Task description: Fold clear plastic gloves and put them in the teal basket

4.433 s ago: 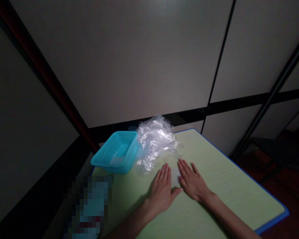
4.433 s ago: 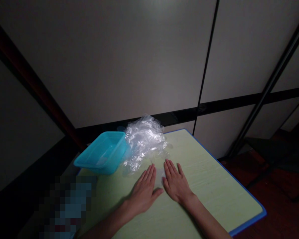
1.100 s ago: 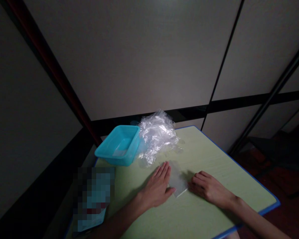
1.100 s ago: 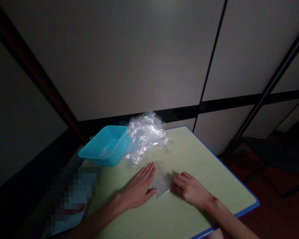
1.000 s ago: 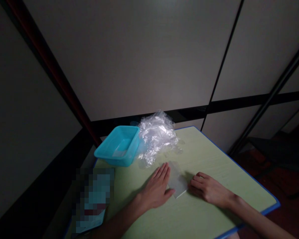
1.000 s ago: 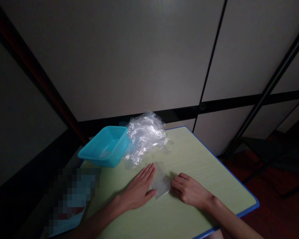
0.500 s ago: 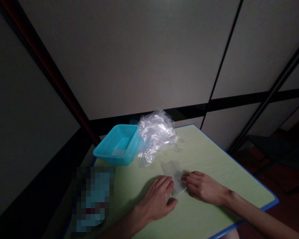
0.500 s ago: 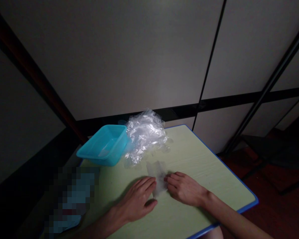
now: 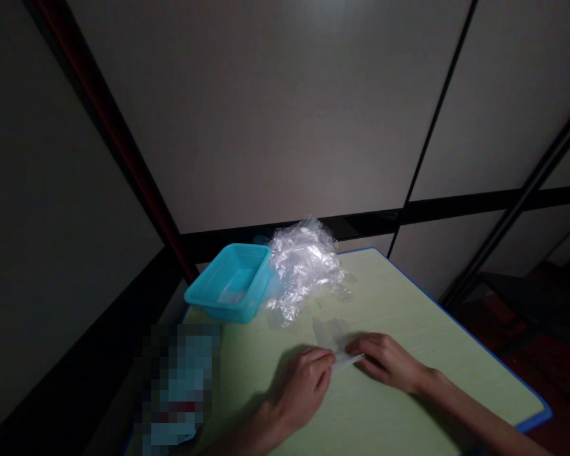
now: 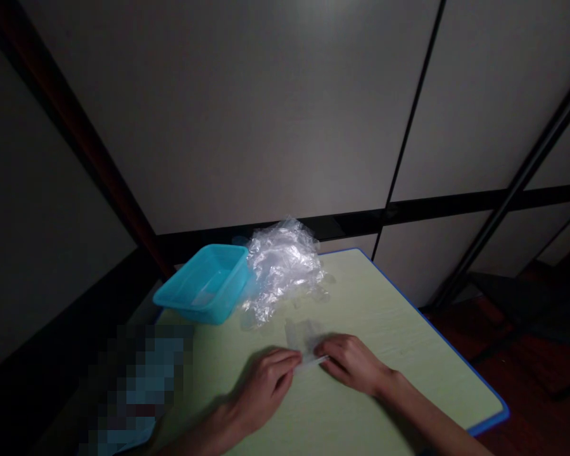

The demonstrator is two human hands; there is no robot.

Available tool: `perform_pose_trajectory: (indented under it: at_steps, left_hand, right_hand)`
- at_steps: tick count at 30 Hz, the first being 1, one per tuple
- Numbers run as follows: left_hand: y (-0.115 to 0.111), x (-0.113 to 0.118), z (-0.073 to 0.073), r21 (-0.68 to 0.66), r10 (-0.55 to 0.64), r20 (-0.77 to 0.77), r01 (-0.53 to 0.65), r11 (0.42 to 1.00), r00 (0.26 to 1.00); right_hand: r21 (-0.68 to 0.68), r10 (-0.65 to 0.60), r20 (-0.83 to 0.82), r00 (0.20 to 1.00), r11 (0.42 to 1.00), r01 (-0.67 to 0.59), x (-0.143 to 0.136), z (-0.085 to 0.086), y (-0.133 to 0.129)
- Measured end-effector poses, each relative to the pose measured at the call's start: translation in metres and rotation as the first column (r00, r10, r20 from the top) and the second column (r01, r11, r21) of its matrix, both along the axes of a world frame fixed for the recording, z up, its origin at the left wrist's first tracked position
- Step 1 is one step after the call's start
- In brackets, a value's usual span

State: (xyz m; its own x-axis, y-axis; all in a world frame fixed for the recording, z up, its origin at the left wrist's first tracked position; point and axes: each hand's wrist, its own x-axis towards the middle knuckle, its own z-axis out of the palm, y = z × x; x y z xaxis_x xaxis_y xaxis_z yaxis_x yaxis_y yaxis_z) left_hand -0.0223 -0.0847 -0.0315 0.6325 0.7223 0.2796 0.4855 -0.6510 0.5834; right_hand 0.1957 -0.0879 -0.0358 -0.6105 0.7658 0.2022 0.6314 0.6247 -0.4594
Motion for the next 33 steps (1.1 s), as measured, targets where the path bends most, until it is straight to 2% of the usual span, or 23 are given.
perform_pose_trajectory:
  at_steps: [3,6,11,15,18,22,24,26,28,30,33]
  left_hand:
    - [0.006,0.002,-0.003,-0.227,0.112,0.173,-0.071,0.971,0.979]
    - [0.016,0.007,-0.010,-0.359,0.238,0.242,-0.141,0.923,0.941]
    - [0.034,0.015,-0.027,-0.524,0.410,0.277,-0.221,0.823,0.869]
    - [0.040,0.015,-0.029,-0.623,0.500,0.281,-0.241,0.744,0.819]
    - [0.041,0.016,-0.026,-0.661,0.540,0.287,-0.245,0.710,0.791]
    - [0.041,0.016,-0.025,-0.695,0.574,0.293,-0.242,0.677,0.765]
    - [0.041,0.016,-0.026,-0.704,0.581,0.299,-0.236,0.669,0.757]
    - [0.041,0.016,-0.026,-0.708,0.583,0.305,-0.230,0.667,0.753]
    - [0.042,0.015,-0.026,-0.710,0.582,0.310,-0.224,0.668,0.752]
    - [0.042,0.015,-0.025,-0.710,0.578,0.312,-0.219,0.669,0.754]
    - [0.041,0.015,-0.023,-0.706,0.569,0.306,-0.218,0.674,0.763]
  right_hand:
    - [-0.230,-0.163,-0.201,0.966,0.966,0.116,-0.004,0.000,0.013]
    - [-0.400,-0.236,-0.302,0.924,0.911,0.102,-0.009,-0.001,0.030]
    - [-0.483,-0.247,-0.339,0.908,0.874,0.057,-0.016,-0.009,0.054]
    - [-0.503,-0.317,-0.346,0.883,0.857,0.111,-0.018,-0.016,0.062]
    - [-0.468,-0.391,-0.349,0.851,0.860,0.203,-0.018,-0.017,0.061]
    - [-0.328,-0.478,-0.386,0.789,0.871,0.367,-0.020,-0.009,0.047]
    - [-0.175,-0.429,-0.339,0.837,0.903,0.391,-0.023,-0.002,0.035]
    - [0.000,-0.298,-0.188,0.936,0.953,0.303,-0.027,0.003,0.024]
    - [0.101,-0.165,0.001,0.986,0.981,0.164,-0.030,0.004,0.016]
    - [0.136,-0.096,0.135,0.986,0.988,0.077,-0.033,-0.001,0.013]
    - [0.153,-0.070,0.225,0.972,0.988,0.036,-0.033,-0.012,0.015]
